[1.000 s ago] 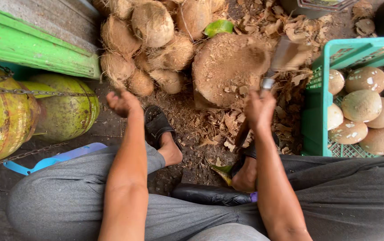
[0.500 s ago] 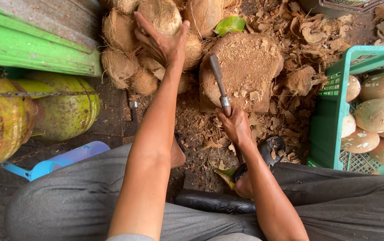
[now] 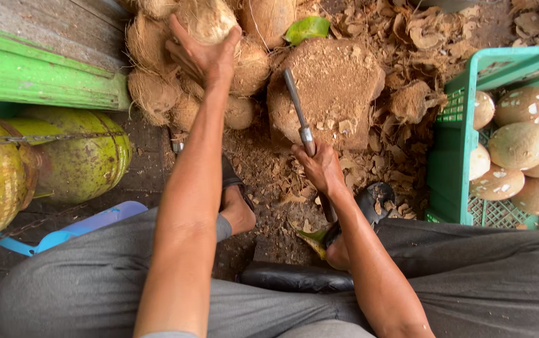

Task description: The person sits on the ground and uses a machete to peel the husk off a coconut. They repeatedly strike and scrape the coconut against a wooden block, removing the fibrous outer layer and placing the peeled coconut into a green crate.

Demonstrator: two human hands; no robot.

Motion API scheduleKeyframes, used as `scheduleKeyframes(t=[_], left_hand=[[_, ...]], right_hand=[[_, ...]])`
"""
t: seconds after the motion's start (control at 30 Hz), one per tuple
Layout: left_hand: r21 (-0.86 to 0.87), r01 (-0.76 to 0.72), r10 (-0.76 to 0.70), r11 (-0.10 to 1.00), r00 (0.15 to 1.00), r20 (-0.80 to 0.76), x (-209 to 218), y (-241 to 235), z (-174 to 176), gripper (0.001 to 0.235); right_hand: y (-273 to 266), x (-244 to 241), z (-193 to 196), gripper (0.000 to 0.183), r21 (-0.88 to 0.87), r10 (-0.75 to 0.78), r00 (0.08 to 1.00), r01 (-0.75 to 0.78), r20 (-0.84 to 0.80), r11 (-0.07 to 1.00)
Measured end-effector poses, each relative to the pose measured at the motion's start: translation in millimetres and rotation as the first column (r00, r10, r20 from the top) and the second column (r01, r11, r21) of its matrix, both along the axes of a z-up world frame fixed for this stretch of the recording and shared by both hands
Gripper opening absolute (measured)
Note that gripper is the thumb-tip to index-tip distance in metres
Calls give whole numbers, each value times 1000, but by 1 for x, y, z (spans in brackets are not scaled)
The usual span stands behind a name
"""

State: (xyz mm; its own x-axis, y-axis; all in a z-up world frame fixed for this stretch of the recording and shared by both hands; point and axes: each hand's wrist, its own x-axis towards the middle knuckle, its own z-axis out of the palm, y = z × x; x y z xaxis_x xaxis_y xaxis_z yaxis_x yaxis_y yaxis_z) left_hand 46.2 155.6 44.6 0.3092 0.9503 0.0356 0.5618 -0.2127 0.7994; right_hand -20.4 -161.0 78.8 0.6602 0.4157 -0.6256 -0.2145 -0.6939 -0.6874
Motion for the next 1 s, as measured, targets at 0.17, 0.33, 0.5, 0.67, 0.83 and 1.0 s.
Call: scheduleKeyframes(t=[0.17, 0.33, 0.5, 0.67, 0.83, 1.0], left_hand=[[-287, 216, -217, 933, 976, 27, -28, 0, 68, 142], [-536, 589, -647, 605, 756, 100, -42, -18, 133, 136], [-442, 644, -773, 624, 591, -230, -60, -96, 117, 144], [279, 734, -743, 619, 663, -96, -63, -146, 44, 130], [169, 497, -512, 851, 857, 57, -39, -145, -11, 57], [79, 419, -426, 904, 899, 98, -27, -146, -17, 44]], right_hand=[[-2, -1, 22, 22, 281, -130, 991, 136, -42, 950], [-19, 4, 49, 12, 373, -221, 969, 245, -108, 895], [-53, 3, 80, 22, 424, -347, 937, 302, 32, 854], [-78, 15, 116, 27, 390, -332, 909, 219, 253, 895], [-90, 11, 125, 26, 495, -409, 855, 217, 319, 841], [-64, -9, 92, 22, 516, -454, 836, 254, 309, 818]])
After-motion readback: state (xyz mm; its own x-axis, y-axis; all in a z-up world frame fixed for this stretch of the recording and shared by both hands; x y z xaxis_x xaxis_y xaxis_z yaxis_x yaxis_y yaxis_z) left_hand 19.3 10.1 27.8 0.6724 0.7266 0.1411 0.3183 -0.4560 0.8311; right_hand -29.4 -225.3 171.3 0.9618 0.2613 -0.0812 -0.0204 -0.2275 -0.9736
